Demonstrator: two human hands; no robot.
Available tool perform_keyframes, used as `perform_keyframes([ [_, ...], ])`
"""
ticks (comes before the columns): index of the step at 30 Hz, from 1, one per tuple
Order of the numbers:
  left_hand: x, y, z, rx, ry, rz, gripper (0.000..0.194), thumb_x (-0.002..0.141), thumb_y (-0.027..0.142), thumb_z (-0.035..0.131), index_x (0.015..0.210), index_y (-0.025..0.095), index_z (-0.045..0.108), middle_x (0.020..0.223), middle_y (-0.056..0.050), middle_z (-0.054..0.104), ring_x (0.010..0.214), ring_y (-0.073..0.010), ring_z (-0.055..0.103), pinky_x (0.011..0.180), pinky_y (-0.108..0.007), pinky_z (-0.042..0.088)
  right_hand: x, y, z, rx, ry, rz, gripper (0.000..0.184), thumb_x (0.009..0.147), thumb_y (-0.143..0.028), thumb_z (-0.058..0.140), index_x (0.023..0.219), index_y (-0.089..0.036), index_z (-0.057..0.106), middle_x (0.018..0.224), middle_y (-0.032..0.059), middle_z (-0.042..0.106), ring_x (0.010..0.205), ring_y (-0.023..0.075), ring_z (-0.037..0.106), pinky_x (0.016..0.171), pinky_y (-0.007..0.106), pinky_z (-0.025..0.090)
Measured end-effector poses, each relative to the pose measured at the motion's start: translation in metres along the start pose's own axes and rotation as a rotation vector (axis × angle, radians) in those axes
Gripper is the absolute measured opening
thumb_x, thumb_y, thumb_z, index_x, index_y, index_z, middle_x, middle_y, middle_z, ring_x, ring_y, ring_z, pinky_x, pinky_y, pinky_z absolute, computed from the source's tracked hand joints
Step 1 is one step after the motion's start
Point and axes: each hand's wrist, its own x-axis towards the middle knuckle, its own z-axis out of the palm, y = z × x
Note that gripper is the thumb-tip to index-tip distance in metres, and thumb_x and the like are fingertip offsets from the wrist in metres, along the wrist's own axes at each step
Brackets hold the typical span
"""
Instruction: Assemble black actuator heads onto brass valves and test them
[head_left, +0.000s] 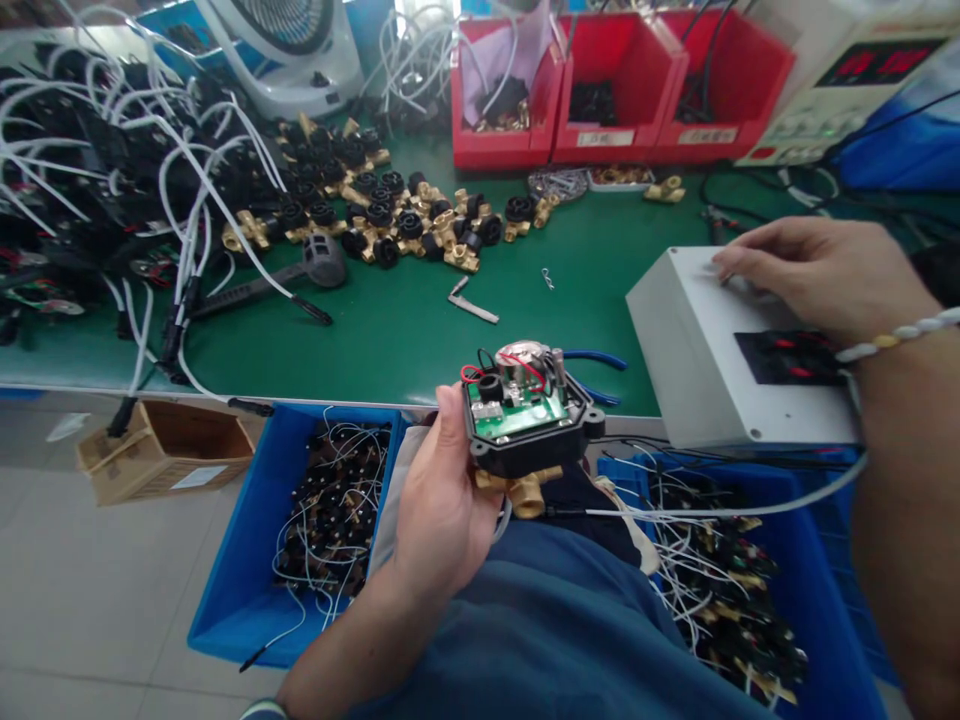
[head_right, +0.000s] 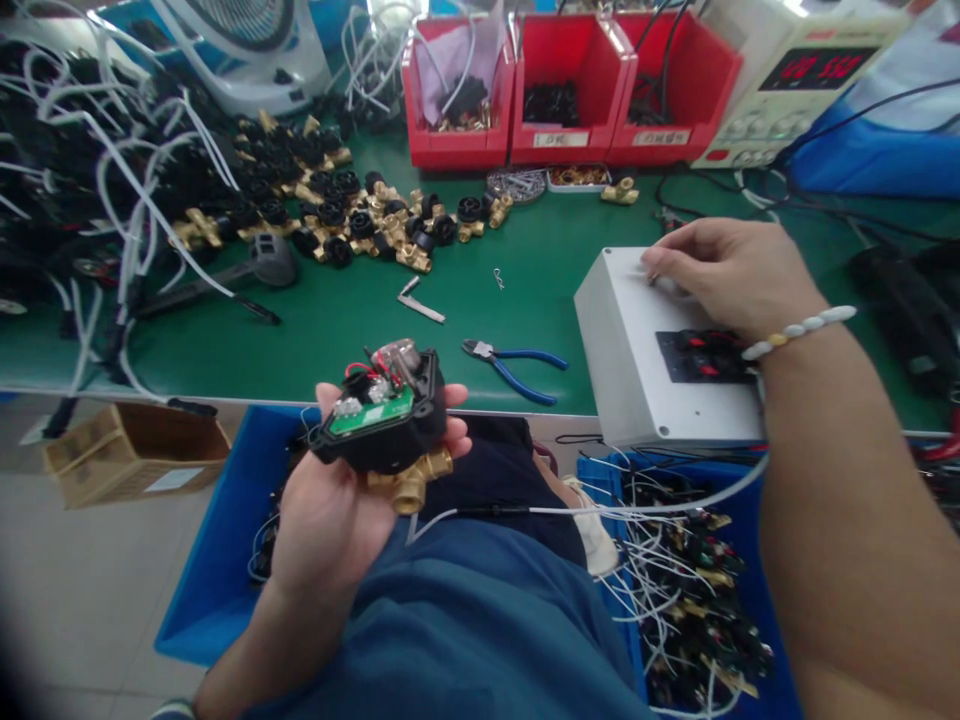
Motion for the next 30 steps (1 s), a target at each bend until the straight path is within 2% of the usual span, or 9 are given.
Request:
perform_keyframes([
  [2,-0.001,0.0004,0.0001,0.053,0.029,0.026,0.047,0.096,0.056,0.055,0.106,0.013,0.071,0.104,-0.014,0.078,0.078,-0.0224,0.075,0.079,-0.037,0.062,0.0014,0.0029,0.0005,0.022,-0.01,0.003,0.016,0.079,-0.033,0.074,0.086,-0.019,0.077,0.075,0.005,0.07,0.059,0.0109,0.052,0.056,0.03,0.037],
  [4,-0.0014,0.0008,-0.0006,0.078,0.033,0.014,0.05,0.092,0.059,0.061,0.107,0.013,0.07,0.105,-0.014,0.078,0.077,-0.0228,0.074,0.079,-0.038,0.061,0.0029,0.0059,0.001,0.05,-0.014,-0.013,0.015,0.077,-0.033,0.074,0.084,-0.019,0.076,0.073,0.0049,0.07,0.058,0.0109,0.051,0.054,0.029,0.037],
  [10,-0.001,0.0011,-0.0018,0.085,0.054,-0.022,0.051,0.092,0.061,0.059,0.109,0.014,0.069,0.106,-0.014,0.077,0.077,-0.0216,0.074,0.081,-0.037,0.06,0.0039,0.007,0.0004,0.053,-0.02,-0.038,0.016,0.078,-0.034,0.073,0.082,-0.019,0.075,0.071,0.0046,0.069,0.057,0.0106,0.051,0.053,0.028,0.037],
  [16,-0.0007,0.0014,-0.0009,0.079,0.018,-0.019,0.051,0.09,0.061,0.061,0.109,0.014,0.069,0.104,-0.013,0.078,0.078,-0.021,0.074,0.079,-0.035,0.06,0.0006,-0.0008,-0.0011,0.008,-0.023,0.002,0.012,0.081,-0.031,0.071,0.079,-0.019,0.074,0.074,0.0047,0.069,0.061,0.012,0.052,0.06,0.032,0.038],
  [22,-0.0009,0.0012,-0.0022,0.086,-0.006,-0.004,0.053,0.089,0.063,0.062,0.114,0.016,0.068,0.106,-0.011,0.078,0.079,-0.0211,0.075,0.082,-0.035,0.06,0.003,0.0046,-0.0011,0.015,-0.029,-0.029,0.014,0.08,-0.035,0.072,0.079,-0.022,0.075,0.074,0.005,0.07,0.062,0.0135,0.053,0.06,0.033,0.038],
  [26,-0.0021,-0.001,-0.0031,0.12,-0.027,0.075,0.051,0.088,0.061,0.065,0.115,0.017,0.068,0.108,-0.011,0.077,0.094,-0.0237,0.075,0.086,-0.034,0.059,0.0036,0.0057,-0.0019,-0.026,-0.02,-0.024,0.012,0.08,-0.035,0.073,0.081,-0.023,0.076,0.075,0.0054,0.071,0.064,0.0154,0.056,0.061,0.034,0.038],
  [30,-0.0025,-0.0047,-0.0057,0.145,-0.053,0.174,0.042,0.089,0.055,0.068,0.114,0.021,0.069,0.12,-0.009,0.074,0.117,-0.0259,0.068,0.095,-0.035,0.057,0.0024,0.0046,-0.0017,-0.014,-0.018,-0.014,0.011,0.081,-0.033,0.073,0.082,-0.022,0.076,0.076,0.0053,0.071,0.064,0.0149,0.057,0.062,0.034,0.04],
])
